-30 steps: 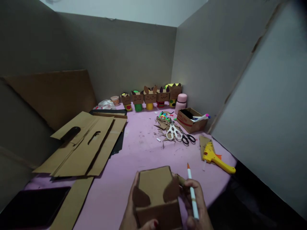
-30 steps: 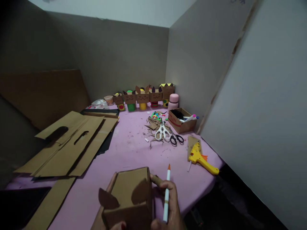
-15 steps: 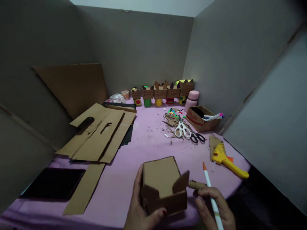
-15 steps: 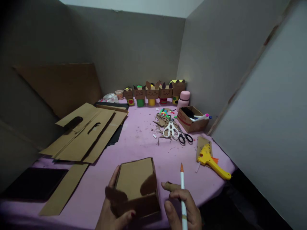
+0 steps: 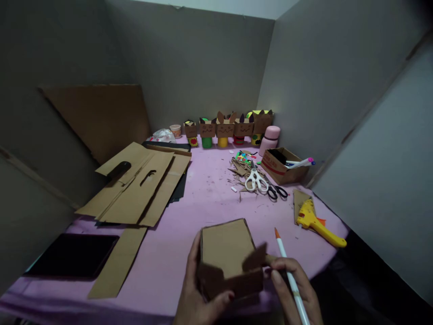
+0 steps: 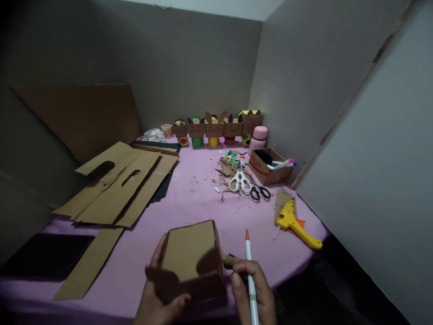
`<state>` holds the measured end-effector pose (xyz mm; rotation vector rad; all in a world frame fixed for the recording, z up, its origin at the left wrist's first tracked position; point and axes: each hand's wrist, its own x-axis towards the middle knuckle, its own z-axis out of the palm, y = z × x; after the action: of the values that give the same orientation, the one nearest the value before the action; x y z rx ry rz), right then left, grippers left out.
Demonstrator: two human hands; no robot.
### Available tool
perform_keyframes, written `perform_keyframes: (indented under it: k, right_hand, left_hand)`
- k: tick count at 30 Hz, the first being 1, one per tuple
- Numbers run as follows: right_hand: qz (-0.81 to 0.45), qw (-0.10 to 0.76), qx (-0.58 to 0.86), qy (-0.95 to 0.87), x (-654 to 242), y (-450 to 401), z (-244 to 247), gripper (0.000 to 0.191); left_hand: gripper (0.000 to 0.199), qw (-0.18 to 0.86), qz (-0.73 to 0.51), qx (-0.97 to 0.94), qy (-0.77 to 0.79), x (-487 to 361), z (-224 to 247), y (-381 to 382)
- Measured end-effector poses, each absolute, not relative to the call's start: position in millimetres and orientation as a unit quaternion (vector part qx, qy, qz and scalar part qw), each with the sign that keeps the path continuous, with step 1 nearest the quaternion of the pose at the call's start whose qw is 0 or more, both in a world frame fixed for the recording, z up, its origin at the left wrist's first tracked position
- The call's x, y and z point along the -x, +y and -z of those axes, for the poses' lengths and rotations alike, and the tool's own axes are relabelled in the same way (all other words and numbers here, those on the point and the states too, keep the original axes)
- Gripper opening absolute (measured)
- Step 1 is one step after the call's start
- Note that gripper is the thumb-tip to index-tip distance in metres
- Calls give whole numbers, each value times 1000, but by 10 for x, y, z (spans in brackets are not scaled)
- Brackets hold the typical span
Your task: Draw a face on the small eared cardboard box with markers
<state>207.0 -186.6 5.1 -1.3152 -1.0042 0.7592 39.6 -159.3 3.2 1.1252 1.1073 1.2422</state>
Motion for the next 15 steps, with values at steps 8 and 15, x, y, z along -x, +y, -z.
perform_keyframes:
  k: [8, 15]
  right_hand:
    - [-343, 656, 523, -422, -2192, -1867, -2, 34]
    - [-354, 637, 515, -450, -1996, -1857, -37, 35]
  left_hand:
    - [81, 699, -507, -342, 372, -498, -387, -1587]
    - [85, 710, -491, -323, 387, -549, -321, -1593]
